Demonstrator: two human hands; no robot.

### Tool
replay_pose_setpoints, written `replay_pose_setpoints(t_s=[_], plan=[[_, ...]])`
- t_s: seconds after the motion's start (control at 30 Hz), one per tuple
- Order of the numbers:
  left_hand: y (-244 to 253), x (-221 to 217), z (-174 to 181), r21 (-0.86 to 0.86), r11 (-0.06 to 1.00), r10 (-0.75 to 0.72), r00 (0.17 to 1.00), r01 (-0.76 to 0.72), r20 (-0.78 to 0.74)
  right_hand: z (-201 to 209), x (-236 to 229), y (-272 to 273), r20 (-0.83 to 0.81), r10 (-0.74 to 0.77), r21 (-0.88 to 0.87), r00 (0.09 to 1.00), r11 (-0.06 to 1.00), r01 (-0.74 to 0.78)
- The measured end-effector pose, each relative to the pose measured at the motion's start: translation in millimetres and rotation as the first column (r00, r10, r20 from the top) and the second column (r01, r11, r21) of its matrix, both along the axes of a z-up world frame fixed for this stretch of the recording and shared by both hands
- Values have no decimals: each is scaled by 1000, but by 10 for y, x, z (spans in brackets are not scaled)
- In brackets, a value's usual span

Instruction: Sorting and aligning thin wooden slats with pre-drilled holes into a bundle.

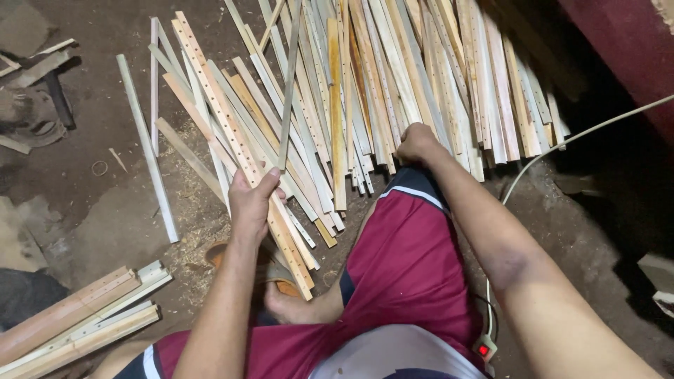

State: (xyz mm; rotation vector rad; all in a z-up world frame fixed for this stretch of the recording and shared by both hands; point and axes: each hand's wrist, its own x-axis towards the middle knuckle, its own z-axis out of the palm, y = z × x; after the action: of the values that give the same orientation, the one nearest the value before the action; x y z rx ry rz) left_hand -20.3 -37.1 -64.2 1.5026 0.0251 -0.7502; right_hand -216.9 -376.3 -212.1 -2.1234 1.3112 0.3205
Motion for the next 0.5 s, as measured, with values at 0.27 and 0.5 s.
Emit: replay_pose_setpoints(t_s=[0.27, 0.5], plan=[[-102, 32, -194, -9, 998, -65, 997, 66, 45, 1705, 144, 1527, 491, -271, 582, 828, 809, -80], [-132, -56, -82, -1, 1000, -7, 999, 7, 46, 1675, 69, 2093, 564, 177, 354, 806, 830, -430]])
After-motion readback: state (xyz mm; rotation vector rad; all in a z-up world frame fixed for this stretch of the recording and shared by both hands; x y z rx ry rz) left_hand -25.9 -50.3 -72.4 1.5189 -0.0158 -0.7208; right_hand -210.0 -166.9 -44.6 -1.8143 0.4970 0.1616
